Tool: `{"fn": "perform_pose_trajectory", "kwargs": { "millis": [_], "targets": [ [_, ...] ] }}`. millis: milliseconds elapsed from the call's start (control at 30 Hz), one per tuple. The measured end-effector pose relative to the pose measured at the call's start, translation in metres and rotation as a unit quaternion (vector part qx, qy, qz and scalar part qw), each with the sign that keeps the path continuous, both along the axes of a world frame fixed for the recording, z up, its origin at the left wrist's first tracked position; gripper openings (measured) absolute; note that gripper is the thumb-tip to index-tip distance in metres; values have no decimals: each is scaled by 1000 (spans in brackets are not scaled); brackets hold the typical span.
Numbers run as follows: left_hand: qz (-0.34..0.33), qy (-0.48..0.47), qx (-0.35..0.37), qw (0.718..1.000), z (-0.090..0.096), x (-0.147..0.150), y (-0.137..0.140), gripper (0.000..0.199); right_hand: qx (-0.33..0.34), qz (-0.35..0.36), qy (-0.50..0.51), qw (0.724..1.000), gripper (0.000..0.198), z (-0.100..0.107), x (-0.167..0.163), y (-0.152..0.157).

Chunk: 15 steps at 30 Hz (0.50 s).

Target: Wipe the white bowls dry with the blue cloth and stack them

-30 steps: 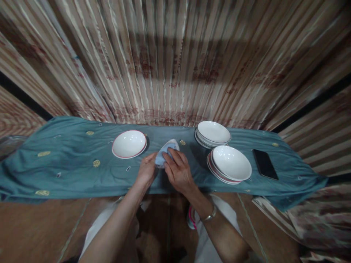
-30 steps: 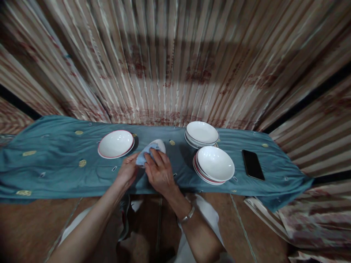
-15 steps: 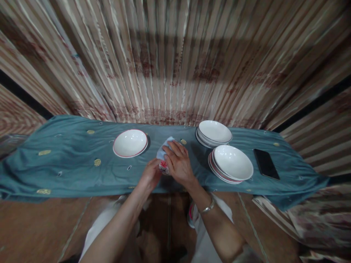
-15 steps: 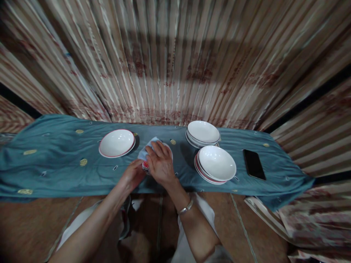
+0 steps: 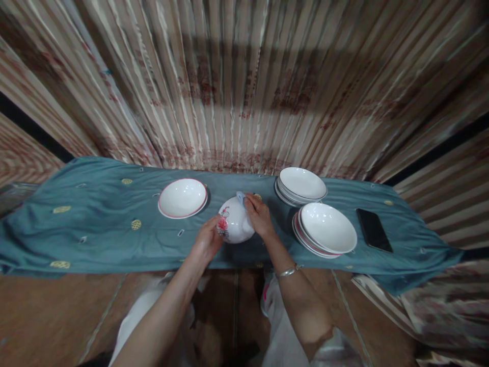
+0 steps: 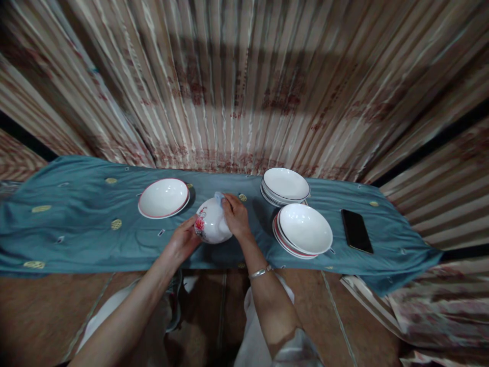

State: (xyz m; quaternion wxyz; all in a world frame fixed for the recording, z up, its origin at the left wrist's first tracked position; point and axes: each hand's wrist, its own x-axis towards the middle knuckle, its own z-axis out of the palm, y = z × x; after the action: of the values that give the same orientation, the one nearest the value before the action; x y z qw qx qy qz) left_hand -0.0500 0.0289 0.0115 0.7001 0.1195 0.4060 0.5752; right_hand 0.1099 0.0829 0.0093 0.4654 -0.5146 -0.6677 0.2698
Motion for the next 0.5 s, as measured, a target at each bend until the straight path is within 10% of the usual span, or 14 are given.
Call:
{"fn": "perform_pose_trajectory", "kwargs": {
  "millis": [500],
  "targets": [
    [71,-12,-91,993,-11,-2,11,21,-129,-32,23,991,44,-28,-1,4]
  ]
}}
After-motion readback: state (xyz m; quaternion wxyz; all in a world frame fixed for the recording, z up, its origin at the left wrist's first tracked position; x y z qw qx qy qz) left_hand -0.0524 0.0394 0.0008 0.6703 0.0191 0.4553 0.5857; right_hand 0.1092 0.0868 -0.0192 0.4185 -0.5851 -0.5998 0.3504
